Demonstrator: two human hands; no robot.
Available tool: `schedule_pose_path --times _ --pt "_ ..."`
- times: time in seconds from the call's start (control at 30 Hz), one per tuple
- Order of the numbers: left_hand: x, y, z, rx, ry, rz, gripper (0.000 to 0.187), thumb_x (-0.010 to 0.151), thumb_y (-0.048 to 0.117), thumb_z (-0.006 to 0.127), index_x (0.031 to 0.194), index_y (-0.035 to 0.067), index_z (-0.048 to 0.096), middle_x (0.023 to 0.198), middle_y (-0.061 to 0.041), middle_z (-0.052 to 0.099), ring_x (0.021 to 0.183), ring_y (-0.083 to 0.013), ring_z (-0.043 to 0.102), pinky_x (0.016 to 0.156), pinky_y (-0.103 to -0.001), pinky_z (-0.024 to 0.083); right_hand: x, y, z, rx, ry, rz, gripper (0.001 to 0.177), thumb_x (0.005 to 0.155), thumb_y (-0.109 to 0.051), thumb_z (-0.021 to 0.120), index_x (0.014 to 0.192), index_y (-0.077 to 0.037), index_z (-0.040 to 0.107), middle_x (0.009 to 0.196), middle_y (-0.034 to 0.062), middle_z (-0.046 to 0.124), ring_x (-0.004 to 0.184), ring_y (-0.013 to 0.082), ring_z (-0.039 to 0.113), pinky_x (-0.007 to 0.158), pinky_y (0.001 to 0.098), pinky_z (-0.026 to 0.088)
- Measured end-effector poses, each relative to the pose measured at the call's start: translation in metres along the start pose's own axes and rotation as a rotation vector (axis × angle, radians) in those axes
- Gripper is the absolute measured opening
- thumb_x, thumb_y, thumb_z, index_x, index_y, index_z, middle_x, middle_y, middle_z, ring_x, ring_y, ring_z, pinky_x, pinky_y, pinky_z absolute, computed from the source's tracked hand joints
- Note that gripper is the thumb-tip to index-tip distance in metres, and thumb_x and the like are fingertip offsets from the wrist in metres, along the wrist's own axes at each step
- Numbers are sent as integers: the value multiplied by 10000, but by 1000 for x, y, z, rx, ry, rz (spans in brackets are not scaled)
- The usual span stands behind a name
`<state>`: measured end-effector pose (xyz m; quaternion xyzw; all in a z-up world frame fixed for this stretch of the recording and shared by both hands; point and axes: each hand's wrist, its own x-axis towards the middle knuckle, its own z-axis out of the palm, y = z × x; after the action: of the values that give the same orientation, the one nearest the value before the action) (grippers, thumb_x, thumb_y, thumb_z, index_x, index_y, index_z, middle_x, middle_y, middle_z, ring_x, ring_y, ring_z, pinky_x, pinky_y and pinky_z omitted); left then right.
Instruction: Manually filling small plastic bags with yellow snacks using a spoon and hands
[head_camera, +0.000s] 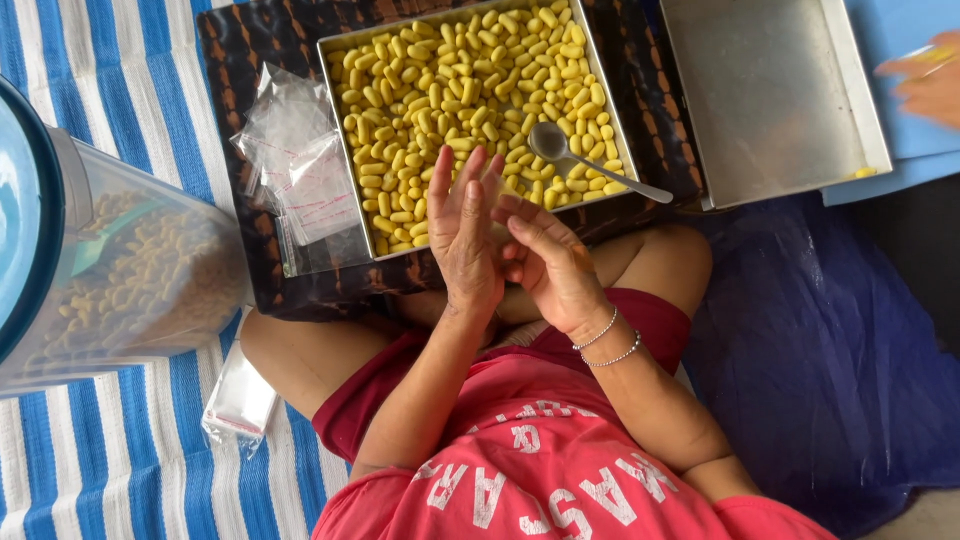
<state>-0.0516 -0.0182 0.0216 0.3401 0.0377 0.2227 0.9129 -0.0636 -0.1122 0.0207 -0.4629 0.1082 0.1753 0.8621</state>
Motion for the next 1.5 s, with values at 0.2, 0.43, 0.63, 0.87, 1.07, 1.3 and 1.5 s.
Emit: schedule_pose_path --times 0.2,0.43,0.63,0.87,1.07,1.3,1.5 --pt "0 -5 -5 -63 -83 -36 561 1096 110 568 1609 115 340 1511 -233 525 1373 -421 534 1151 -539 436 -2 -11 2 124 -186 40 534 991 -271 630 1487 -105 518 1414 114 646 773 77 683 528 169 451" --pt "-4 1 2 -174 -169 -194 685 1082 123 536 1661 150 170 1568 -234 438 1359 -376 546 1096 -507 501 -5 -21 8 266 -410 105 669 1039 -369 525 1619 -125 298 1551 128 500 763 103 707 487 156 457" --pt "2 -11 -14 -257 -299 -192 825 1016 288 668 1661 133 178 1540 -183 472 1394 -366 516 1104 -518 507 -13 -29 7 501 -556 271 721 1035 -395 513 1637 -108 240 1571 155 458 622 48 572 456 135 435" --pt "6 -2 -3 -339 -101 -256 716 1061 360 570 1639 144 207 1227 -25 536 1201 -233 607 1069 -488 536 -9 -21 -4 378 -522 254 771 1026 -409 522 1639 -81 189 1657 96 331 715 64 557 533 150 475" --pt "38 -6 -39 -468 142 -375 757 937 401 739 1557 137 393 1222 -31 575 1177 -251 638 1117 -512 515 -40 -61 -3 -57 -389 55 733 947 -353 631 1569 -62 377 1592 197 438 711 60 659 520 177 535" --pt "52 21 -52 -654 291 -404 645 866 328 819 1401 63 574 1109 -72 730 1119 -299 708 1074 -556 563 32 -101 -100 -1248 25 -511 373 999 -237 736 1363 -202 663 1267 -13 713 919 132 715 762 269 567" --pt "55 44 -60 -741 289 -416 623 871 291 811 1402 53 590 1072 -106 757 1105 -293 719 1100 -560 531 73 -90 -138 -2035 115 -509 217 1000 -429 647 1125 -281 744 982 -78 738 1004 202 663 885 392 535"
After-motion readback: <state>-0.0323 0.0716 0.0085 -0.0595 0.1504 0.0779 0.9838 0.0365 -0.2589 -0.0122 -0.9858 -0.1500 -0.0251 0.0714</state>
